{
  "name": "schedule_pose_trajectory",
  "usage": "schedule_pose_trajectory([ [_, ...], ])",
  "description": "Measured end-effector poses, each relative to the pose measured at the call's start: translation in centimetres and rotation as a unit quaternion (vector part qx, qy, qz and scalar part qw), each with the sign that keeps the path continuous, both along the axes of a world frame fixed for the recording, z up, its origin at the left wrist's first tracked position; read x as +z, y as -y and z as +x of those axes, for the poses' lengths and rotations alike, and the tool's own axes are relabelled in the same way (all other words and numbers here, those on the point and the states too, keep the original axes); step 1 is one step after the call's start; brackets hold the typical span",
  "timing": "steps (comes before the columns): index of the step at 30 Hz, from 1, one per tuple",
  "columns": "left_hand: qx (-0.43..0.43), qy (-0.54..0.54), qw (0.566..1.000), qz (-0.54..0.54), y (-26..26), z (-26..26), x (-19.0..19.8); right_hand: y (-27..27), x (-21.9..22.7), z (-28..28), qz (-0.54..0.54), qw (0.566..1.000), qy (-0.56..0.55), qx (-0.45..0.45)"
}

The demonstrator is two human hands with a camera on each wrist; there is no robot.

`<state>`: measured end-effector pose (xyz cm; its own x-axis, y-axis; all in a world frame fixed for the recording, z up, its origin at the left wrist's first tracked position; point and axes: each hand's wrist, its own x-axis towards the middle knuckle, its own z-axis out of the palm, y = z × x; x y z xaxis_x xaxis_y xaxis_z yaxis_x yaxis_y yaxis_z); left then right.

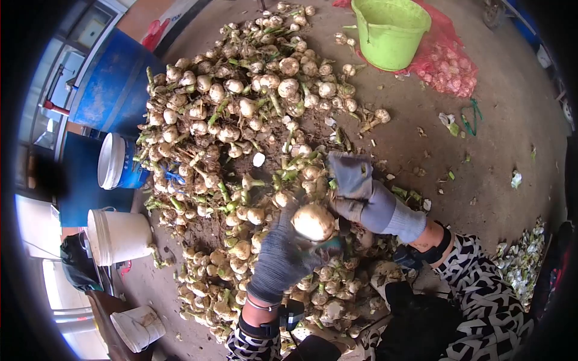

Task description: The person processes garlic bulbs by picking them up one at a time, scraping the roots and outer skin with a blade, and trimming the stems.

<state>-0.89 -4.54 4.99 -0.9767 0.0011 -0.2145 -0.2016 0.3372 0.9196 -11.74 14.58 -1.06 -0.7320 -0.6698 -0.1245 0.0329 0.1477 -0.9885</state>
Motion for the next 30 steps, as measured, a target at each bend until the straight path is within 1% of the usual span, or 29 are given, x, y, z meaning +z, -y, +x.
schedule_pose_trajectory([
  [1, 0.039, -0.013, 0.991, 0.125, -0.3, 0.3, -0.8, 0.5, 0.0, 0.1, -0.056, 0.992, -0.109, -0.010],
  [2, 0.076, -0.025, 0.965, 0.250, -0.8, 0.5, -1.7, 1.2, 0.3, 0.5, -0.110, 0.970, -0.215, -0.021],
  [3, 0.088, -0.087, 0.985, 0.123, -0.9, 0.5, -2.2, 2.4, 1.0, 1.1, -0.142, 0.944, -0.276, -0.111],
  [4, 0.151, -0.069, 0.962, 0.216, -1.4, 1.0, -2.9, 1.8, 1.9, 0.9, -0.140, 0.944, -0.280, -0.108],
  [6, 0.142, -0.069, 0.953, 0.261, -1.1, 1.5, -3.0, 0.2, 3.2, 0.2, -0.019, 0.956, -0.290, -0.028],
  [7, 0.105, -0.123, 0.938, 0.307, -2.0, 1.3, -1.9, 0.2, 3.1, -0.5, 0.008, 0.952, -0.307, 0.002],
  [8, 0.009, -0.176, 0.971, 0.164, -1.0, 1.1, -1.4, 0.6, 1.8, -1.1, 0.133, 0.937, -0.316, 0.059],
  [9, -0.055, -0.188, 0.976, 0.100, -0.1, 1.0, -0.1, 1.2, -0.7, -2.3, 0.253, 0.909, -0.308, 0.123],
  [10, -0.116, -0.201, 0.972, 0.033, 0.4, 0.8, 1.5, 2.1, -3.2, -4.1, 0.366, 0.862, -0.297, 0.186],
  [11, -0.095, -0.228, 0.968, 0.043, 0.3, 0.0, 2.2, 2.7, -5.0, -6.0, 0.346, 0.884, -0.280, 0.145],
  [12, -0.105, -0.205, 0.968, 0.101, 2.2, -0.1, 0.8, 3.1, -6.2, -7.7, 0.323, 0.903, -0.260, 0.112],
  [13, -0.089, -0.142, 0.986, 0.009, 4.1, 0.1, 0.7, 4.4, -4.4, -9.0, 0.312, 0.919, -0.235, 0.057],
  [14, -0.081, -0.078, 0.990, -0.084, 6.1, 0.0, 0.8, 6.0, -2.3, -10.7, 0.301, 0.931, -0.207, -0.005],
  [15, -0.154, -0.061, 0.971, -0.170, 8.6, 0.2, -0.1, 7.4, -2.7, -13.1, 0.287, 0.922, -0.258, -0.039],
  [16, -0.225, -0.043, 0.939, -0.255, 10.5, 0.5, -1.4, 9.0, -3.4, -15.7, 0.271, 0.909, -0.309, -0.073],
  [17, -0.160, 0.011, 0.953, -0.257, 11.0, 1.4, -2.2, 11.0, -4.3, -18.5, 0.276, 0.877, -0.388, -0.071],
  [18, -0.160, 0.015, 0.952, -0.260, 12.0, 1.8, -3.0, 13.1, -5.3, -21.3, 0.278, 0.839, -0.463, -0.069],
  [19, -0.104, 0.066, 0.980, -0.153, 13.2, 2.1, -3.8, 15.7, -6.6, -24.6, 0.372, 0.824, -0.427, 0.006],
  [20, -0.043, 0.122, 0.991, -0.042, 14.0, 2.9, -4.9, 17.5, -8.1, -26.0, 0.459, 0.797, -0.382, 0.088],
  [21, -0.032, 0.077, 0.992, -0.090, 14.8, 2.0, -7.5, 18.0, -6.5, -25.3, 0.481, 0.787, -0.366, 0.124],
  [22, 0.056, 0.076, 0.994, 0.054, 12.5, 0.4, -5.2, 17.5, -5.3, -23.7, 0.481, 0.785, -0.370, 0.126],
  [23, 0.053, 0.002, 0.991, -0.120, 11.5, -0.7, -5.3, 16.3, -4.8, -21.4, 0.377, 0.884, -0.269, 0.058],
  [24, 0.047, -0.068, 0.953, -0.291, 10.6, -1.7, -5.6, 14.9, -5.4, -19.3, 0.259, 0.953, -0.155, -0.011],
  [25, 0.048, -0.116, 0.909, -0.398, 9.2, -3.0, -4.9, 13.5, -8.2, -18.2, 0.146, 0.980, -0.120, 0.056],
  [26, 0.046, -0.159, 0.850, -0.500, 8.1, -4.2, -4.4, 12.4, -11.3, -16.9, 0.031, 0.989, -0.078, 0.122],
  [27, 0.021, -0.188, 0.851, -0.489, 7.6, -5.2, -4.8, 11.5, -11.5, -13.8, -0.052, 0.971, -0.144, 0.181],
  [28, 0.000, -0.218, 0.827, -0.518, 6.5, -6.0, -5.0, 10.2, -10.2, -10.6, -0.133, 0.941, -0.209, 0.232],
  [30, -0.054, -0.259, 0.856, -0.444, 6.2, -6.8, -7.2, 7.6, -3.1, -6.3, -0.239, 0.951, -0.128, 0.151],
])
